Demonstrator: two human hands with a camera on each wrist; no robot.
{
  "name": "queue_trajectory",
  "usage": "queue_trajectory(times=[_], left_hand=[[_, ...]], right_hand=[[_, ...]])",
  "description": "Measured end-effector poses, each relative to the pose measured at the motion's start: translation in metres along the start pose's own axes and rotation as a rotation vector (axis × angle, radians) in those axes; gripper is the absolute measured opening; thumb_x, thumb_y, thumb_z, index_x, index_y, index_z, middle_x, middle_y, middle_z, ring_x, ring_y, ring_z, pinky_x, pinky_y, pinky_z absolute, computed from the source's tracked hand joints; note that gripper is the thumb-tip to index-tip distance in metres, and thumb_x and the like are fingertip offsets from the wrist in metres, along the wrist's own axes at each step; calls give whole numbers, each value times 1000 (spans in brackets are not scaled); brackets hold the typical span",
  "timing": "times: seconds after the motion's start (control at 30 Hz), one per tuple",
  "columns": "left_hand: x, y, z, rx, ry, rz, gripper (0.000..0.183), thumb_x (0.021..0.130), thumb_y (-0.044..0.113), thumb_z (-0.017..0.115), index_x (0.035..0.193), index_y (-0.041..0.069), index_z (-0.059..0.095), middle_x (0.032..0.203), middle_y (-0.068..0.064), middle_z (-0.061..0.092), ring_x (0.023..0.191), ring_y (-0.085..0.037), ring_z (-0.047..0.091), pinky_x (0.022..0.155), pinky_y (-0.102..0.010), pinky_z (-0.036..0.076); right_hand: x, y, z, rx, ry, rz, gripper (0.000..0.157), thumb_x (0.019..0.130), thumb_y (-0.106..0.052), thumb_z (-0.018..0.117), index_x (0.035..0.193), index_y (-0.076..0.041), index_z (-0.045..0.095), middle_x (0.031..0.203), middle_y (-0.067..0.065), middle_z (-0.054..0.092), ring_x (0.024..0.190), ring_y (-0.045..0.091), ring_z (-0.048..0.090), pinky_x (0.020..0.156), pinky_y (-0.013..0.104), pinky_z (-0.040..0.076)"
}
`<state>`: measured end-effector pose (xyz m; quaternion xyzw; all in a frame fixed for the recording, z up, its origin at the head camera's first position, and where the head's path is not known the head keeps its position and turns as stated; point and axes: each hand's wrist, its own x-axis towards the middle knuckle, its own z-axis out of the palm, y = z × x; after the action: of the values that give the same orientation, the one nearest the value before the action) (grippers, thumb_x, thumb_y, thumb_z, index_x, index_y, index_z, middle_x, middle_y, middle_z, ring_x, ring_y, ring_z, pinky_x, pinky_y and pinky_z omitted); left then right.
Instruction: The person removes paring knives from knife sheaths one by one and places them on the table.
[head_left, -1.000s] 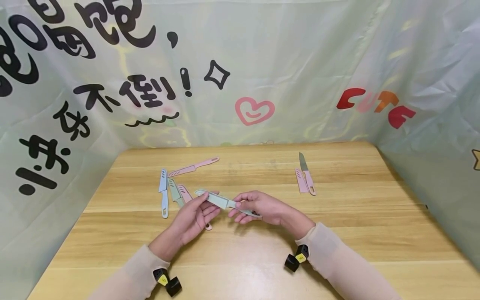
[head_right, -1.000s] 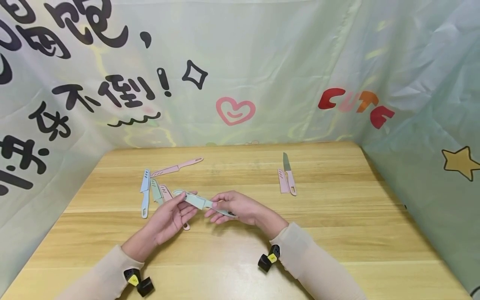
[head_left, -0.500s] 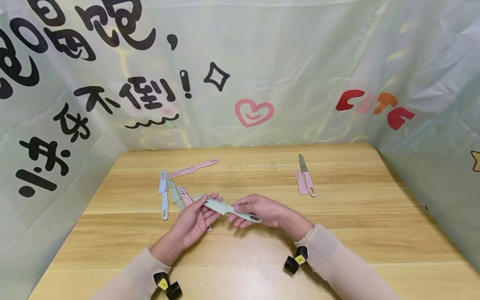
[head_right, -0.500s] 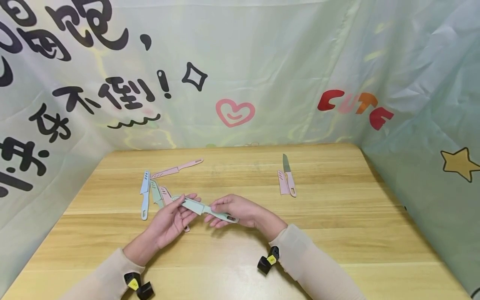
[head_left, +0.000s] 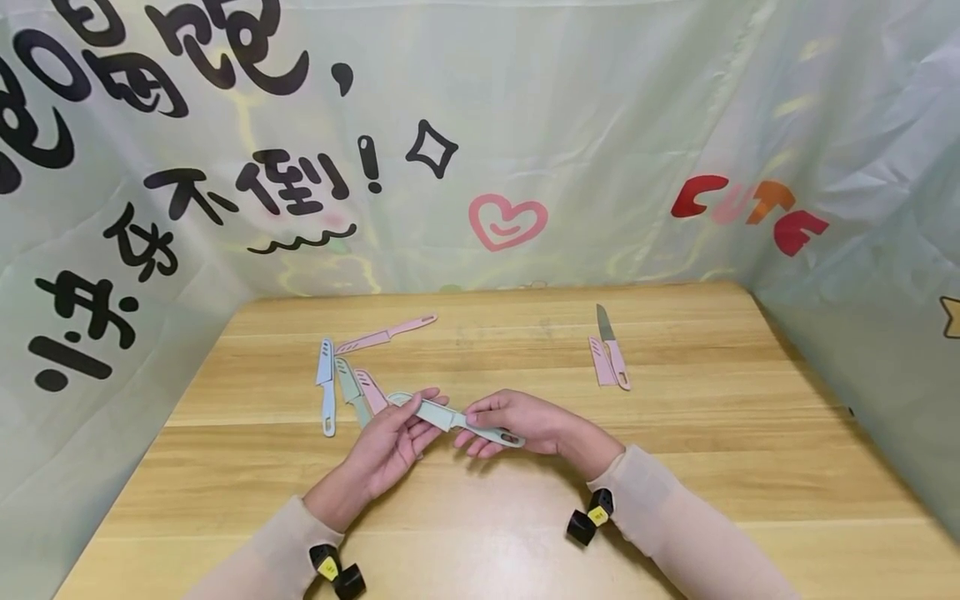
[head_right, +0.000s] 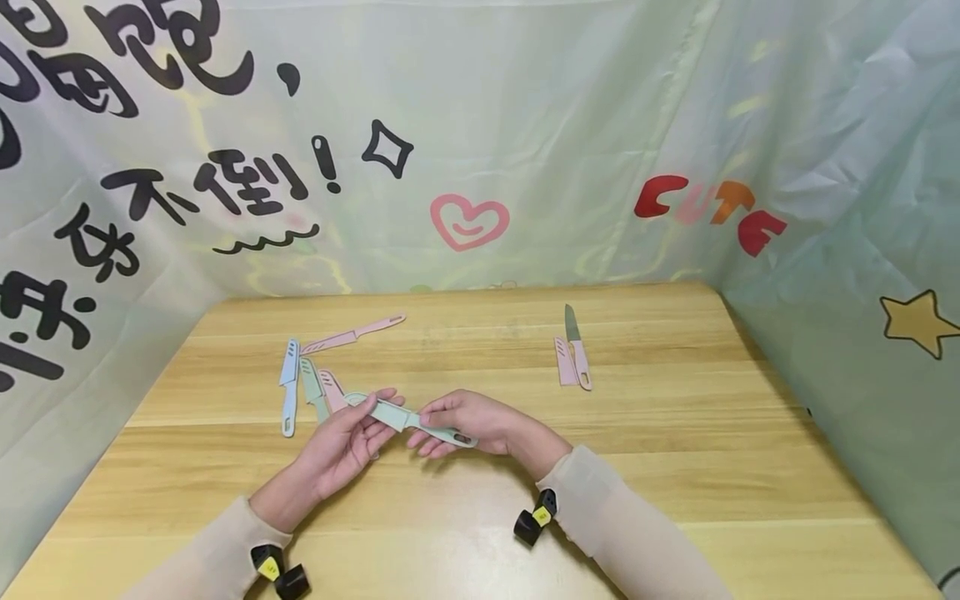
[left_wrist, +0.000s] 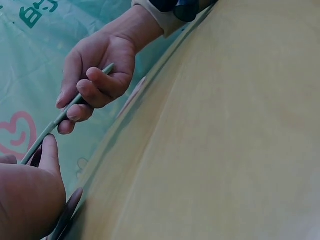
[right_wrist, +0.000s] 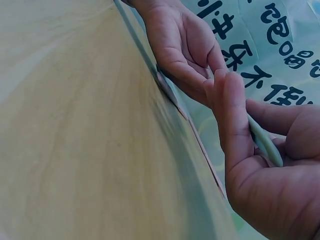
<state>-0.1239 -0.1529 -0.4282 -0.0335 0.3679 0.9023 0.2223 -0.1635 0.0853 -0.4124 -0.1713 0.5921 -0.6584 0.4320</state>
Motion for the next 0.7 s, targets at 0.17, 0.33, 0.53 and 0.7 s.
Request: queue_trajectory(times=[0.17,0.33,0.53,0.7], left_hand=[[1,0,-1,11,-17,3,39,106,18,44,137,-5,43,128,-19,60,129,-33,48,108,-37,40],[1,-1,-2,2,-12,-6,42,106,18,44,141,-5,39,136,-22,53,135,-36,38,108,-37,40],[-1,-4,-2,-15,-18,-12,46,105,12,44,146,-4,30,149,-28,32,138,-36,34,109,-36,40],[-1,-4,-1,-29,-33,-3,46,105,6,42,147,-5,27,151,-31,26,139,-37,32,109,-36,39]], right_hand=[[1,1,1,13,-18,2,31,104,-11,45,125,9,57,104,19,69,84,21,68,75,32,59],[1,5,0,42,-41,11,33,104,-12,45,127,9,56,105,19,69,83,20,68,74,31,59],[1,6,-1,48,-53,14,34,104,-13,45,127,10,56,107,20,69,84,20,68,76,32,59],[-1,3,-3,65,-42,10,34,104,-12,46,128,10,56,110,22,68,85,20,68,77,32,59]])
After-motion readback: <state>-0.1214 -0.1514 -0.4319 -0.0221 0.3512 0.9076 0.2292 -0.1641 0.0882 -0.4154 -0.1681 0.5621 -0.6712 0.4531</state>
